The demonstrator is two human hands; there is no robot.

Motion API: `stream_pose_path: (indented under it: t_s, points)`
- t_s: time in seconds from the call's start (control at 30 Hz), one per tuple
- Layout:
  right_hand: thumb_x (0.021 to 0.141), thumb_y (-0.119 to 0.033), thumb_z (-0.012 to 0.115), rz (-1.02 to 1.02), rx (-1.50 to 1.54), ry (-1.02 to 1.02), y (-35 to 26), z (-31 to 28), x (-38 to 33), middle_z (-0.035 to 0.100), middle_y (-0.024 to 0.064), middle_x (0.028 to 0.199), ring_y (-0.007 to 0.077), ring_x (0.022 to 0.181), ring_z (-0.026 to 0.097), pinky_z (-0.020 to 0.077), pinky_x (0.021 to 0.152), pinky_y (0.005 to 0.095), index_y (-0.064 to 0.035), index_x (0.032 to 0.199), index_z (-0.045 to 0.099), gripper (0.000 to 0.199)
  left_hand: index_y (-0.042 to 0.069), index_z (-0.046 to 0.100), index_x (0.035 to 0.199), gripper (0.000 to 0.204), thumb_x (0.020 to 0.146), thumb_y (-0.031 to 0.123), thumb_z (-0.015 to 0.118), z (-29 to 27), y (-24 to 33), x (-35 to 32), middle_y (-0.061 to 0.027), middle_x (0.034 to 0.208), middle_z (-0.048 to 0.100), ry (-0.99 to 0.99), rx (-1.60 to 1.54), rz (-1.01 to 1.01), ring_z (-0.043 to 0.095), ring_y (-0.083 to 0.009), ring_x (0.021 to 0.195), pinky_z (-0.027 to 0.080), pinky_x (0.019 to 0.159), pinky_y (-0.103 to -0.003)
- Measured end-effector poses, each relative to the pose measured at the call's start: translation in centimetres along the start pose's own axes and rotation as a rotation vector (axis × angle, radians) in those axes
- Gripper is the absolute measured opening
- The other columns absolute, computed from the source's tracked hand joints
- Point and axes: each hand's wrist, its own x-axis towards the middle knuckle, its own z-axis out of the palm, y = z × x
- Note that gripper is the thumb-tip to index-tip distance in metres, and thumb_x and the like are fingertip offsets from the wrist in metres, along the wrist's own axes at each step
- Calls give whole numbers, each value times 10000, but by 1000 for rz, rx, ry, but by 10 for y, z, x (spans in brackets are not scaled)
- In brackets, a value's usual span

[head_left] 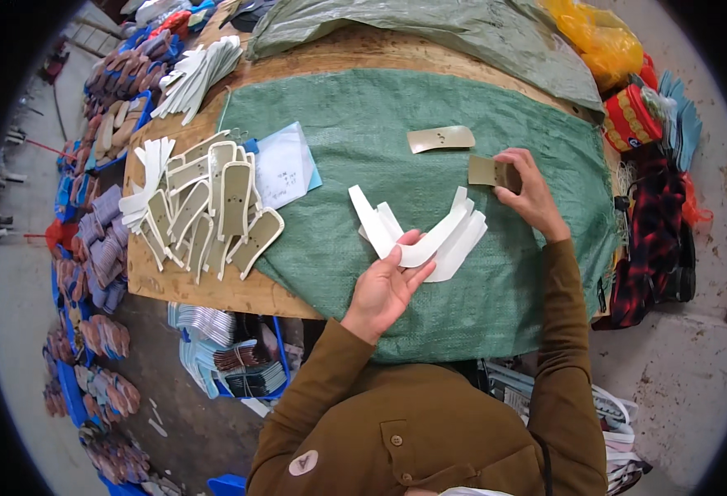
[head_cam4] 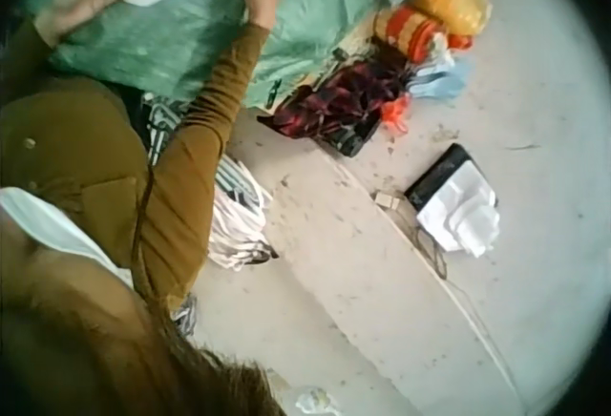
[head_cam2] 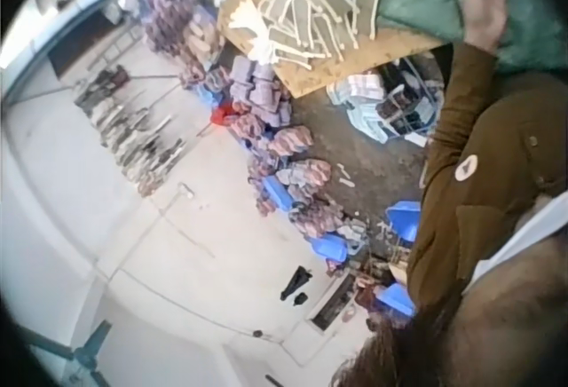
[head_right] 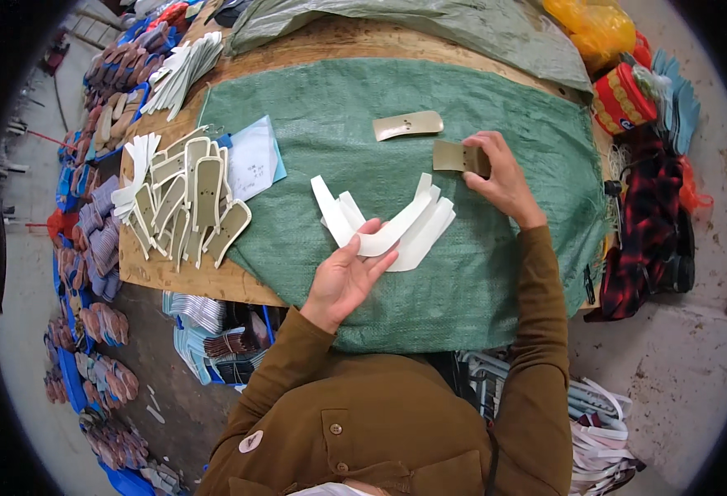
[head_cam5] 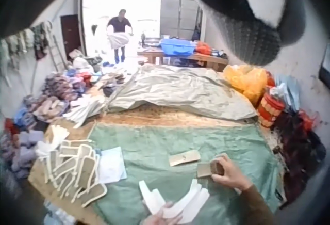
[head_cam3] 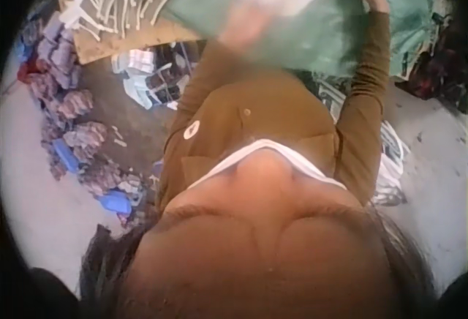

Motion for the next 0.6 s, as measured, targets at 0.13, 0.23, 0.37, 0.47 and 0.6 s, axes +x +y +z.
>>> stream_pose_path:
  t_s: [0.13, 0.23, 0.37, 0.47, 0.6]
  points:
    - [832, -111, 637, 284, 464, 6, 19, -3, -3, 612, 90, 1205, 191, 1039, 595, 483, 884, 292, -19, 1245, 543, 433, -21, 321, 1444, 458, 1064, 234, 341, -1, -1, -1, -208, 1474, 365, 19, 27, 33, 403, -339, 1356, 343, 1163, -459]
    - [862, -122, 603, 304, 843, 181, 38, -16, 5, 605, 125, 1248, 212, 1062, 604, 497, 885, 312, 7, 1261, 523, 427, -15, 324, 1443, 452, 1065, 232, 335, 0, -2, -1, -201, 1469, 374, 30, 54, 43, 409, -337, 1352, 343, 1163, -463]
    - [972, -270, 544, 415, 1161, 548, 45, -40, -12, 579, 159, 1307, 214, 1059, 620, 539, 749, 287, -27, 1241, 526, 364, -13, 342, 1432, 437, 1065, 225, 335, 5, 0, -3, -175, 1456, 403, 27, 24, -1, 438, -315, 1331, 380, 1143, -452]
    - [1004, -363, 487, 441, 1214, 572, 2, -42, -39, 642, 80, 1011, 106, 814, 616, 485, 582, 193, -12, 1293, 494, 454, -19, 355, 1420, 429, 1065, 222, 342, 23, 6, -16, -163, 1451, 416, -27, 84, -23, 453, -287, 1320, 416, 1123, -428]
    - [1003, -317, 485, 512, 1312, 332, -78, -15, -72, 555, 0, 754, 40, 550, 466, 388, 467, 175, 21, 1345, 447, 483, -30, 367, 1408, 427, 1064, 223, 353, 46, 13, -44, -167, 1460, 407, -13, 212, 36, 458, -267, 1316, 429, 1117, -403]
